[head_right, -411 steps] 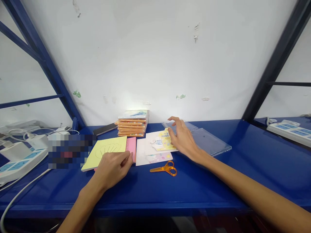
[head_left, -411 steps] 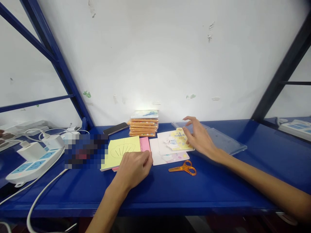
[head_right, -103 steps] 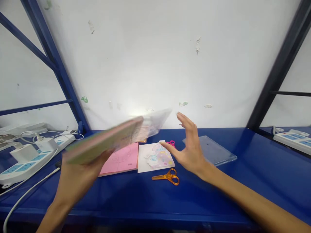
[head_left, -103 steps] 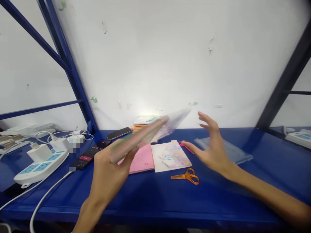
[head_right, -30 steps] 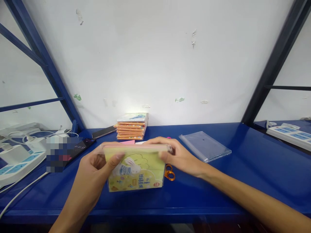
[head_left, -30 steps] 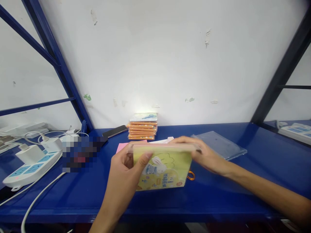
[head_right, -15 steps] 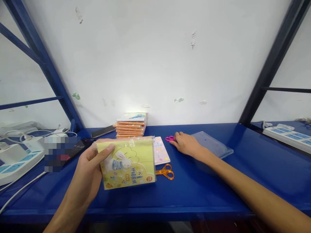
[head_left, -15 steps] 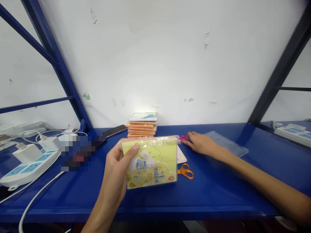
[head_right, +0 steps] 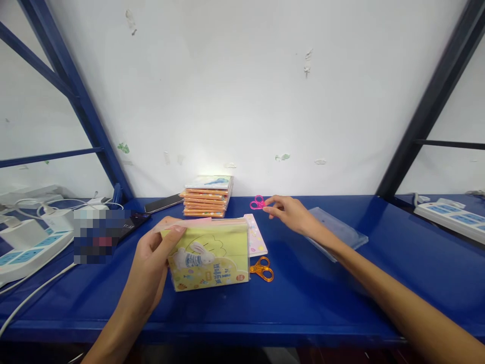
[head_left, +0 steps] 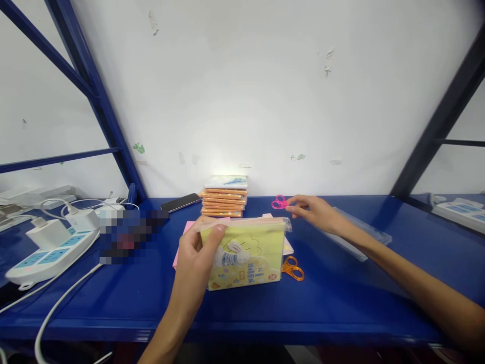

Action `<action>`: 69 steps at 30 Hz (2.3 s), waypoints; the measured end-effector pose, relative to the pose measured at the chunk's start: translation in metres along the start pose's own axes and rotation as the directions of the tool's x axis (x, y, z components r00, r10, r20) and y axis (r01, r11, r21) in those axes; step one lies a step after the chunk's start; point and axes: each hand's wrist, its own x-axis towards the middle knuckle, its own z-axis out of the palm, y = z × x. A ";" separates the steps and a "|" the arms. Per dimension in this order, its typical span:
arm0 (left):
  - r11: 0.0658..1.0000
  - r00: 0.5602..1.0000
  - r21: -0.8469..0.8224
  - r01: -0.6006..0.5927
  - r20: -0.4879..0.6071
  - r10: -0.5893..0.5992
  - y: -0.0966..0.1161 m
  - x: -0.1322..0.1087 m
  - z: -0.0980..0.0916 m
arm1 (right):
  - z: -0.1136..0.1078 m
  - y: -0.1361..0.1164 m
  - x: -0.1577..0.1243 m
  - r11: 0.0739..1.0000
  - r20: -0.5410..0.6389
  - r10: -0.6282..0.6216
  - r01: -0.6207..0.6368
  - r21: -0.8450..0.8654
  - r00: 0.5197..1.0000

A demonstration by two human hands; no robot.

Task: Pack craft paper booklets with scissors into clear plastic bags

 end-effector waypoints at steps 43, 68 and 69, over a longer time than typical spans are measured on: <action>0.999 0.994 0.042 0.001 0.111 -0.006 0.002 -0.002 -0.007 | 0.017 -0.151 -0.041 0.905 -0.126 -0.419 0.425 0.022 0.899; 1.000 0.996 -0.005 0.013 0.088 -0.013 0.004 -0.003 -0.003 | 0.010 -0.148 -0.044 0.898 0.011 -0.438 0.437 0.052 0.899; 1.000 0.996 -0.007 0.015 0.090 -0.014 0.004 -0.003 -0.003 | 0.011 -0.148 -0.044 0.900 0.016 -0.435 0.433 0.054 0.900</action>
